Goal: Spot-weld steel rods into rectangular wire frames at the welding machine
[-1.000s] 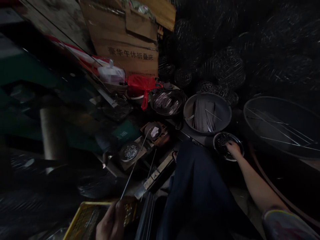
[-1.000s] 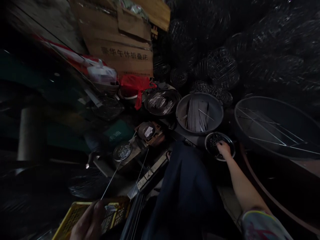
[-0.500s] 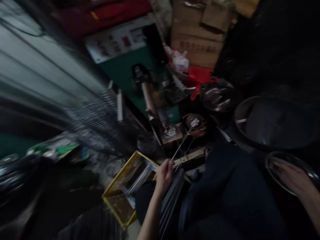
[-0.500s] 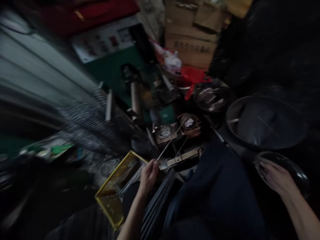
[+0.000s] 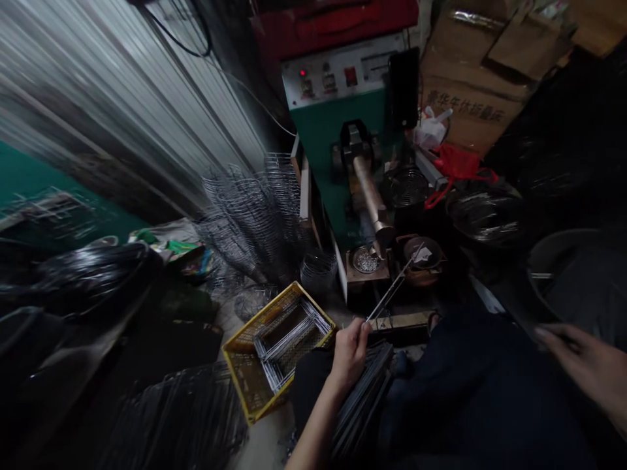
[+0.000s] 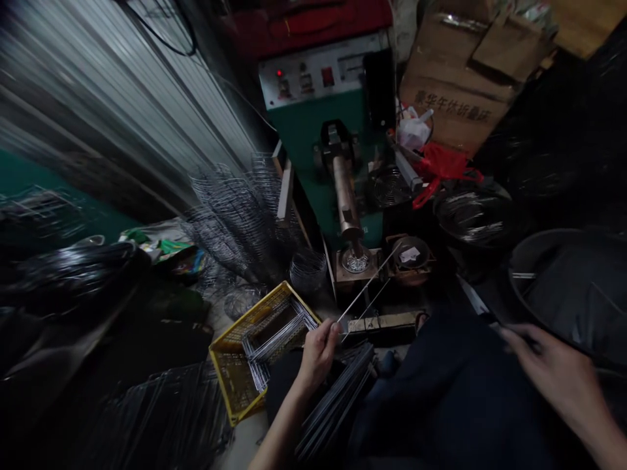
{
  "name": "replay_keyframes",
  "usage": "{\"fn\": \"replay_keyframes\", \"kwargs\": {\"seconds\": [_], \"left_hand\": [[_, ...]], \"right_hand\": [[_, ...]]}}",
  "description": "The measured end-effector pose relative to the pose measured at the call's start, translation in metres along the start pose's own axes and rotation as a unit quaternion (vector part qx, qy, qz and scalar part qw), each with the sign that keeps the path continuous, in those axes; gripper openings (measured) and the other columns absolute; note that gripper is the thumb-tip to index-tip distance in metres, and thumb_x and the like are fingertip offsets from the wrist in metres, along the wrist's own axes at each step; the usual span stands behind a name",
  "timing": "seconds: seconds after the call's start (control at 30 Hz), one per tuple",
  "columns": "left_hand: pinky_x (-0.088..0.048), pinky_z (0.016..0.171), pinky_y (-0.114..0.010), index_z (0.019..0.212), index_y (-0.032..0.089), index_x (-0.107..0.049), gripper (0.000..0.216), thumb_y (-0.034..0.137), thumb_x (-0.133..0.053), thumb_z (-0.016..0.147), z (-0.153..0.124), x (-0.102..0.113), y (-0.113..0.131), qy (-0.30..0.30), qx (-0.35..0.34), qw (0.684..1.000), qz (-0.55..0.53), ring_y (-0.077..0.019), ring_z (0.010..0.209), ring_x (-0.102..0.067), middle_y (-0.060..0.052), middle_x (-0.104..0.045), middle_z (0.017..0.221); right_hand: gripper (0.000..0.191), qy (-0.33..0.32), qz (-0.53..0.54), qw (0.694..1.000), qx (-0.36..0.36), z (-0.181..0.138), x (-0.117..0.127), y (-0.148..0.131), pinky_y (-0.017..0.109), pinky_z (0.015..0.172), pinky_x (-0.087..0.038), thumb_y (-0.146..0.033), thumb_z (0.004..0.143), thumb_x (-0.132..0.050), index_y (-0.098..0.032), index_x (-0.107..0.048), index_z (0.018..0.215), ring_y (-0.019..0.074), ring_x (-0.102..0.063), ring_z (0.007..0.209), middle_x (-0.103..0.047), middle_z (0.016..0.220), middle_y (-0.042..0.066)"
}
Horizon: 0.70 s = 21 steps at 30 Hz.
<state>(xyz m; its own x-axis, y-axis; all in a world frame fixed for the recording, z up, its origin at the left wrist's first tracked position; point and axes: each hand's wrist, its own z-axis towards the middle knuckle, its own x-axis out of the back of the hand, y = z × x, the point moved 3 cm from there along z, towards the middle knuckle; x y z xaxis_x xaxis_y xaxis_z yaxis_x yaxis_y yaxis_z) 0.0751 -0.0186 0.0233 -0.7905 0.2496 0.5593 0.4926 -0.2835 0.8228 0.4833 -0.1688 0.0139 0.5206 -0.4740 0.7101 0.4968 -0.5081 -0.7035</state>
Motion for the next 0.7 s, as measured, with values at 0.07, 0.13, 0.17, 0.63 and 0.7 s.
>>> {"fn": "replay_keyframes", "kwargs": {"seconds": [0.07, 0.13, 0.17, 0.63, 0.7], "left_hand": [[-0.032, 0.057, -0.023, 0.071, 0.019, -0.052, 0.034, 0.035, -0.036, 0.096, 0.000, 0.002, -0.002, 0.010, 0.000, 1.000, 0.011, -0.0113, 0.055, -0.045, 0.003, -0.045, 0.060], [-0.032, 0.057, -0.023, 0.072, 0.019, -0.051, 0.032, 0.033, -0.037, 0.097, 0.001, 0.003, -0.003, 0.018, -0.003, 1.000, 0.020, -0.0112, 0.055, -0.045, 0.003, -0.045, 0.060], [-0.031, 0.057, -0.023, 0.071, 0.020, -0.050, 0.031, 0.032, -0.037, 0.097, 0.001, 0.004, -0.004, 0.021, -0.006, 0.999, 0.025, -0.0111, 0.055, -0.044, 0.003, -0.044, 0.060], [-0.030, 0.055, -0.024, 0.070, 0.022, -0.043, 0.029, 0.028, -0.035, 0.097, 0.016, 0.009, -0.007, 0.049, -0.007, 0.998, 0.037, -0.0112, 0.053, -0.042, 0.003, -0.043, 0.059], [-0.030, 0.055, -0.024, 0.069, 0.022, -0.044, 0.029, 0.027, -0.036, 0.096, 0.018, 0.008, -0.006, 0.054, -0.009, 0.998, 0.036, -0.0111, 0.052, -0.041, 0.003, -0.043, 0.058]], "right_hand": [[0.032, -0.082, 0.032, 0.994, 0.060, 0.001, -0.049, -0.060, 0.038, 0.058, -0.045, -0.062, 0.067, -0.063, -0.031, -0.069, 0.076, 0.0251, -0.061, 0.056, -0.067, 0.063, 0.008], [0.038, -0.168, 0.092, 0.976, 0.102, -0.002, -0.106, -0.111, 0.033, 0.053, -0.043, -0.063, 0.071, -0.059, -0.027, -0.066, 0.074, 0.0201, -0.055, 0.050, -0.060, 0.055, 0.003], [0.039, -0.196, 0.130, 0.966, 0.111, -0.005, -0.132, -0.130, 0.030, 0.050, -0.040, -0.064, 0.072, -0.059, -0.025, -0.064, 0.072, 0.0173, -0.051, 0.048, -0.057, 0.053, 0.001], [0.039, -0.252, 0.427, 0.868, 0.024, -0.008, -0.215, -0.206, 0.019, 0.040, -0.026, -0.054, 0.071, -0.072, -0.017, -0.058, 0.073, 0.0047, -0.034, 0.042, -0.042, 0.056, -0.007], [0.039, -0.247, 0.432, 0.867, 0.023, -0.005, -0.217, -0.205, 0.019, 0.040, -0.027, -0.054, 0.071, -0.072, -0.017, -0.060, 0.075, 0.0048, -0.033, 0.043, -0.042, 0.057, -0.007]]}}
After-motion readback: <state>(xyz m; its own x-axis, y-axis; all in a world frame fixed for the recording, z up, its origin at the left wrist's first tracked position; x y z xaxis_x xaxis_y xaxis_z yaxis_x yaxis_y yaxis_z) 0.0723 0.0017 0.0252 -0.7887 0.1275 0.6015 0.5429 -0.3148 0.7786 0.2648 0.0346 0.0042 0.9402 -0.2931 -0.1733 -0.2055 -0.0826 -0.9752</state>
